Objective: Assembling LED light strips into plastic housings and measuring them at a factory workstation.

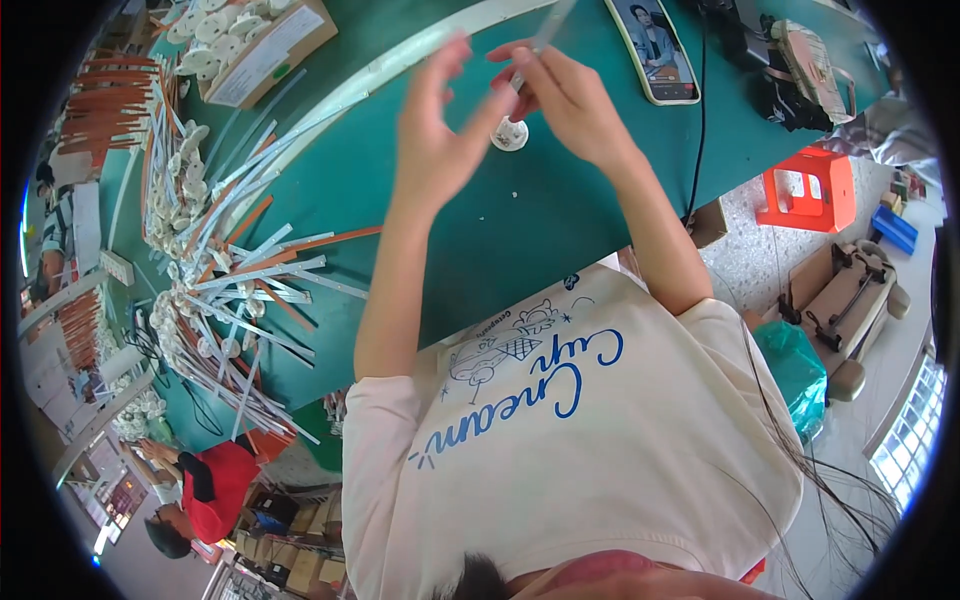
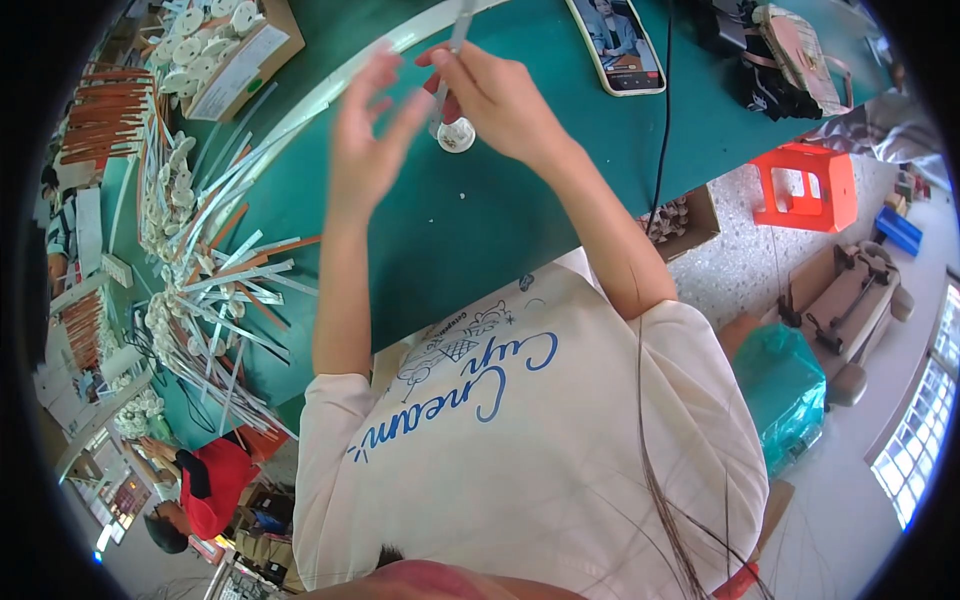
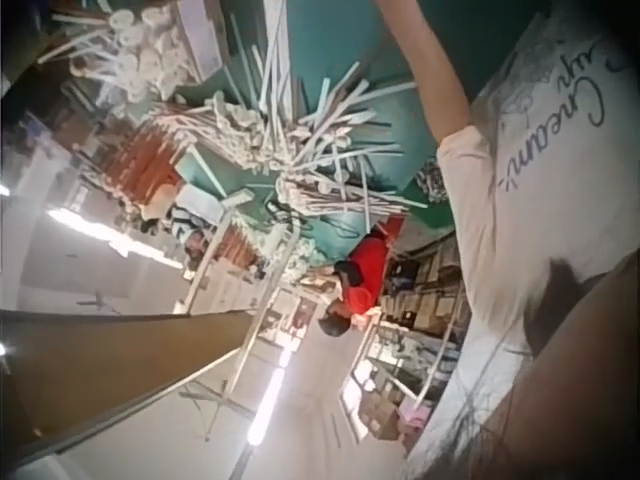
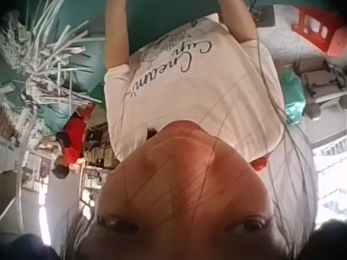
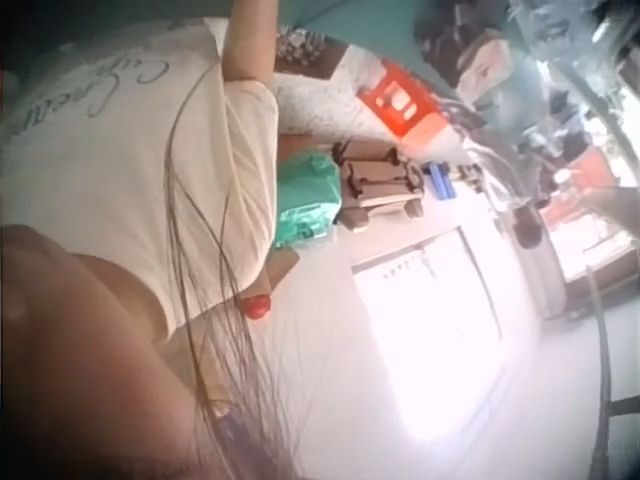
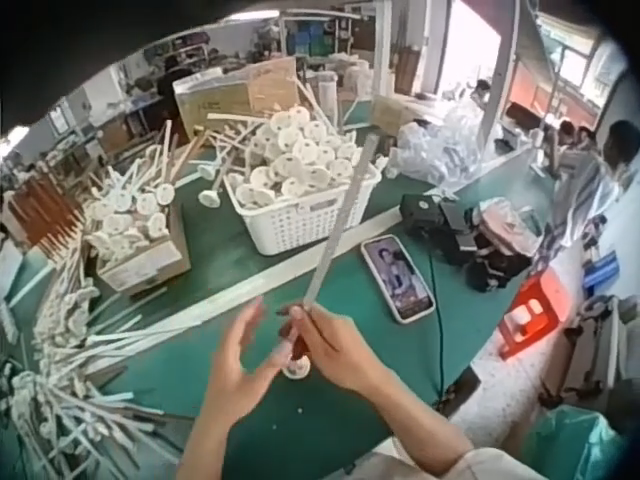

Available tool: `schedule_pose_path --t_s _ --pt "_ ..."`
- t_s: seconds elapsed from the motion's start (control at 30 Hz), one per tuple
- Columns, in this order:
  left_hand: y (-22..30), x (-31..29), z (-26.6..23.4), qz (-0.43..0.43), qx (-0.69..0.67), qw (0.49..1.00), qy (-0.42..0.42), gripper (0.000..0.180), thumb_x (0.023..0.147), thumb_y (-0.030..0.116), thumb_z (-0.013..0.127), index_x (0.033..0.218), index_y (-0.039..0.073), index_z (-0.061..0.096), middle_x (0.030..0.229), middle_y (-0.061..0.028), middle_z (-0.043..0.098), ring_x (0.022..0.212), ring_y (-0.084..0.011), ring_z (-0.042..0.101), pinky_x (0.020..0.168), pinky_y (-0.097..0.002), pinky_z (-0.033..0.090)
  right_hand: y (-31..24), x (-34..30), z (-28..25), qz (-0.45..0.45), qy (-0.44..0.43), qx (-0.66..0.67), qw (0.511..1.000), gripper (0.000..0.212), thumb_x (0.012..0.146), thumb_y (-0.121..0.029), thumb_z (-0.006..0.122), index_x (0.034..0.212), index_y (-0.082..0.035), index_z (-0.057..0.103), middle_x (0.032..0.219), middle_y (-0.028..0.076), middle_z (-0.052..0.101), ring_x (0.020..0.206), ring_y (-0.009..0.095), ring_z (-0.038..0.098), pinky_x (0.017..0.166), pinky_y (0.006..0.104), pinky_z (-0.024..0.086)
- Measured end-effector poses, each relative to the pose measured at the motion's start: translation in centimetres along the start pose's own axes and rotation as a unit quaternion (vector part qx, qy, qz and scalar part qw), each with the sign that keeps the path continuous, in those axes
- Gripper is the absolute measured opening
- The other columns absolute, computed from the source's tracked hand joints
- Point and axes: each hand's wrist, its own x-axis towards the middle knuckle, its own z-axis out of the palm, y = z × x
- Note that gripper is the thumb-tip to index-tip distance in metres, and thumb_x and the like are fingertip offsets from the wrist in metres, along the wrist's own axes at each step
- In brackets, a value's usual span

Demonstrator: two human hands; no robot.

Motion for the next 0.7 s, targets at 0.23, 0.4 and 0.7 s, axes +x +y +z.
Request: schedule_pose_path --t_s 0.23,0.4,0.7 --pt "-4.5 -4.0 2.1 0.036 0.168 0.984 -0.051 0.023 0.075 0.016 0.071 0.097 0.010 0.064 0.095 -0.0021 0.060 0.090 -0.0236 0.057 0.080 -0.0356 0.041 1.4 -2.1 -0.9 -0.022 -0.003 0.105 0.994 0.030 0.098 -0.021 0.043 0.113 0.002 0.053 0.095 0.013 0.063 0.080 0.014 0.063 0.075 0.0259 0.052" --pt "-5.0 -4.2 2.1 0.056 0.160 0.985 -0.029 0.024 0.075 0.016 0.071 0.097 0.012 0.064 0.094 0.0001 0.062 0.087 -0.0209 0.058 0.080 -0.0360 0.041 2.2 -2.9 -0.9 0.028 -0.043 -0.059 0.997 0.023 0.092 -0.014 0.055 0.105 0.005 0.058 0.095 0.011 0.063 0.082 0.012 0.063 0.075 0.0248 0.051" --pt "-4.9 -4.4 2.5 0.044 0.156 0.987 -0.020 0.035 0.072 0.019 0.072 0.102 0.012 0.056 0.089 0.0001 0.064 0.083 -0.0195 0.059 0.077 -0.0348 0.041 3.1 -1.8 -1.1 0.020 -0.004 -0.026 0.999 0.022 0.092 -0.013 0.055 0.100 0.007 0.059 0.090 0.010 0.063 0.083 0.016 0.065 0.077 0.0247 0.053"
